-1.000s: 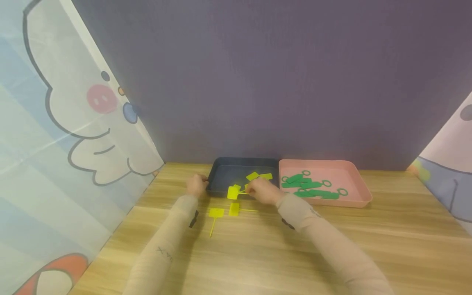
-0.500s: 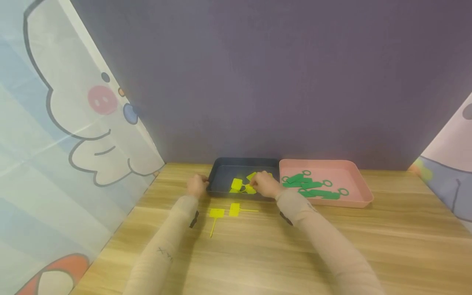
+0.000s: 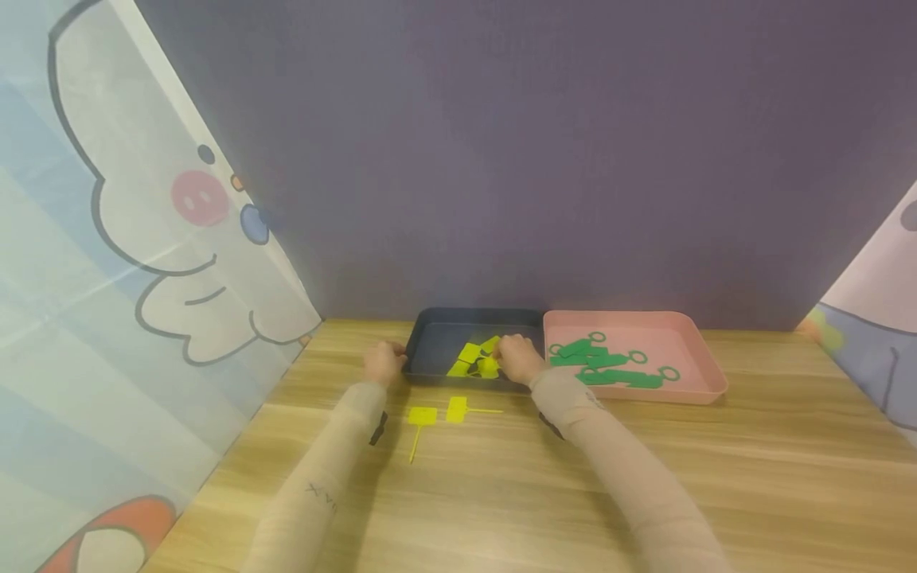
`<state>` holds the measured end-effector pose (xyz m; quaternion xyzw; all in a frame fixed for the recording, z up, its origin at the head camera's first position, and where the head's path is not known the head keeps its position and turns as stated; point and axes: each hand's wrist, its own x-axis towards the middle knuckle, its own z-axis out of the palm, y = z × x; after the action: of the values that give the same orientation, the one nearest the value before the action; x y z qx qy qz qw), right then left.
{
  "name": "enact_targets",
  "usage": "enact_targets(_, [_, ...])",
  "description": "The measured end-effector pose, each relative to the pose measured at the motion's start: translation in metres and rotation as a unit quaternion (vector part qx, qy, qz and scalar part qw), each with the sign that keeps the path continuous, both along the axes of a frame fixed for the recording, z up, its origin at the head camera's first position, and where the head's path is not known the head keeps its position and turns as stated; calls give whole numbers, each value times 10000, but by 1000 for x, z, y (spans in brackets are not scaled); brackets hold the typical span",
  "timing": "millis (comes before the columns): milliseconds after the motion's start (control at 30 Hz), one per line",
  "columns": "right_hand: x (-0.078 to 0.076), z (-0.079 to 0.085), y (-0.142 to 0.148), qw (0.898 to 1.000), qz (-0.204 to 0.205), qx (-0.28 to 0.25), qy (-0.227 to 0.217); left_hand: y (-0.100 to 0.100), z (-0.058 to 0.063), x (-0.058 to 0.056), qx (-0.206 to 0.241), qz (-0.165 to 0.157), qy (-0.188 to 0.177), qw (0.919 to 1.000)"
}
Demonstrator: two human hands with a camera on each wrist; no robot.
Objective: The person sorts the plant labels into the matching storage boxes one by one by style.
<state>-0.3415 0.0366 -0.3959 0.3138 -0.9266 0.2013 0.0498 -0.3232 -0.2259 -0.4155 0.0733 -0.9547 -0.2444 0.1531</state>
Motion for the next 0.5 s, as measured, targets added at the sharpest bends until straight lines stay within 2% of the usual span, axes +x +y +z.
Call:
enact_targets(167, [-3, -2, -3, 9997, -155, 105, -135, 0, -1, -1, -88, -12, 62, 9999])
enact_targets(333, [-6, -6, -5, 9994, -196, 153, -236, -1, -3, -2, 31, 22, 37, 10000])
enact_targets(500, [-9, -9, -7, 9996, -194, 100, -175, -1, -2, -1, 84, 23, 3, 10000])
